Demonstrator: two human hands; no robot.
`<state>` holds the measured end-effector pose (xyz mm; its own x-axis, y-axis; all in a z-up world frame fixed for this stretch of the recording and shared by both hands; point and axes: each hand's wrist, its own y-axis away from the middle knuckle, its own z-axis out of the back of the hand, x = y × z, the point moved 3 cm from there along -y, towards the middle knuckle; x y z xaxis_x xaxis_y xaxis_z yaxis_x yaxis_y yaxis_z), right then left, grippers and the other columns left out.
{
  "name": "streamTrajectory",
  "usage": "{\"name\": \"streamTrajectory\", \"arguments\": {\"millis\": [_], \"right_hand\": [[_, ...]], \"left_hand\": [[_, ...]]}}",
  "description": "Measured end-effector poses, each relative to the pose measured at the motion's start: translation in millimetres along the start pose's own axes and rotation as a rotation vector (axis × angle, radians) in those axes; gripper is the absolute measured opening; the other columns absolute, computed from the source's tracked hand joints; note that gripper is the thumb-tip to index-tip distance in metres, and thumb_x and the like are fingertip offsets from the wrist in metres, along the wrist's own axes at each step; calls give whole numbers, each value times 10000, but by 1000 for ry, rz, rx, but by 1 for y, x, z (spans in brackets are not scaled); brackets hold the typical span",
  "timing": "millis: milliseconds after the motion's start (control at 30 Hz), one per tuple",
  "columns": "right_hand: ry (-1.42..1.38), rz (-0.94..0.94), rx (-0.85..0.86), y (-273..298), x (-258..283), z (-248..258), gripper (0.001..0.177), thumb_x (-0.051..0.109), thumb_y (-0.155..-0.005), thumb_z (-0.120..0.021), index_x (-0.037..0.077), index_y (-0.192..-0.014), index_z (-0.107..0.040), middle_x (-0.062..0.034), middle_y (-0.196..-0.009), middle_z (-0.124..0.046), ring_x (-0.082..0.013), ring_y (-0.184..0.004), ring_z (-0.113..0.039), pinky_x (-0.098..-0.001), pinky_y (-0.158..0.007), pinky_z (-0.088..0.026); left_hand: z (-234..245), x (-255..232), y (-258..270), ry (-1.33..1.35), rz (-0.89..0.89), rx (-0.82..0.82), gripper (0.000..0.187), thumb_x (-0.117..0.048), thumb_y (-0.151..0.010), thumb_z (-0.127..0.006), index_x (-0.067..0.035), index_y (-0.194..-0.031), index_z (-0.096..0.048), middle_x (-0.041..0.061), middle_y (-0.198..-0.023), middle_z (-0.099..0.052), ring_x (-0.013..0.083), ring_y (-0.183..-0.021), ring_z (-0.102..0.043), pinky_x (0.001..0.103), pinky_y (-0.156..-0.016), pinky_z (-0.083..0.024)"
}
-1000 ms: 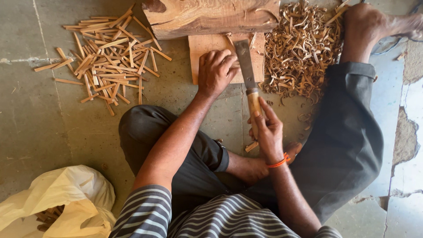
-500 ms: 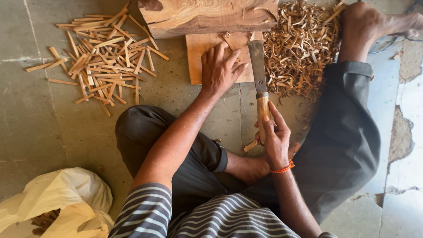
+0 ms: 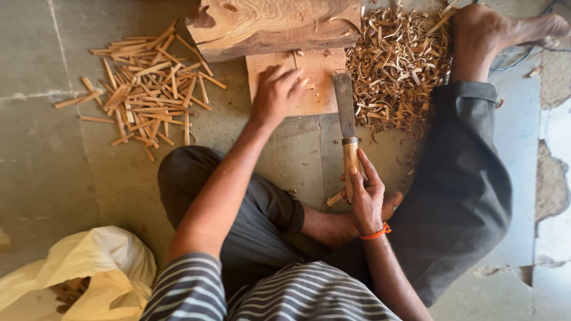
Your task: The person sits on the floor and uses a chisel to carve small wooden sticks from a larger block of wood. They repeatedly strike the chisel with a mallet to shape the wood, creating a pile of small sticks and wood shavings. The person occasionally picks up the finished sticks and places them into a white bag.
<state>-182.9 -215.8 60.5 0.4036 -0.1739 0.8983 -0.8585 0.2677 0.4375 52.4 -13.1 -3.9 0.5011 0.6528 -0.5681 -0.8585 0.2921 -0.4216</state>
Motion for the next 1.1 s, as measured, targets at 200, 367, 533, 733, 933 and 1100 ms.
{"name": "streamTrajectory", "arguments": {"millis": [200,367,533,733,933,1100], "right_hand": [[-4,6,10,7,4,-9,552,172,-1033,-570,135,-1571,-451,-44,-863,-667,-68,-571,-541,-214,-500,-457],[-27,-22,50,9,9,-20,572,156,-1019,-568,139,-1576,-443,-55,-880,-672,-75,-582,-551,-225,-503,-469],[-63,-59,69,6,14,-35,573,162,-1022,-559,142,-1579,-425,-66,-871,-656,-84,-564,-551,-239,-464,-452],[-36,-49,71,12,19,-43,570,165,-1029,-557,131,-1582,-424,-69,-878,-661,-83,-560,-547,-234,-480,-458],[-17,-55,85,22,15,-37,575,167,-1024,-585,123,-1578,-436,-61,-885,-666,-64,-590,-538,-220,-528,-475],[82,-90,104,26,10,-40,583,169,-1001,-623,118,-1559,-464,-34,-835,-653,-57,-583,-537,-211,-515,-464]], "left_hand": [[15,10,24,-139,-108,-7,346,-323,-913,-843,-111,-1175,-763,41,-1124,-742,189,-1011,-644,366,-951,-494],[2,11,27,-82,-36,-41,376,-276,-835,-898,-145,-1165,-776,10,-1143,-740,169,-1016,-637,358,-944,-496],[-4,18,25,-52,40,-82,390,-260,-759,-930,-153,-1099,-773,19,-1137,-730,188,-1024,-634,344,-948,-527],[-6,13,28,44,17,-27,426,-269,-786,-920,-121,-1150,-755,47,-1181,-739,194,-1087,-642,328,-980,-526],[-1,12,24,102,70,-43,414,-231,-857,-909,-99,-1212,-742,57,-1217,-718,191,-1128,-639,336,-1012,-526],[8,-1,18,-78,-16,-142,380,-144,-751,-916,-214,-1108,-805,-9,-958,-662,167,-896,-597,314,-807,-511]]}}
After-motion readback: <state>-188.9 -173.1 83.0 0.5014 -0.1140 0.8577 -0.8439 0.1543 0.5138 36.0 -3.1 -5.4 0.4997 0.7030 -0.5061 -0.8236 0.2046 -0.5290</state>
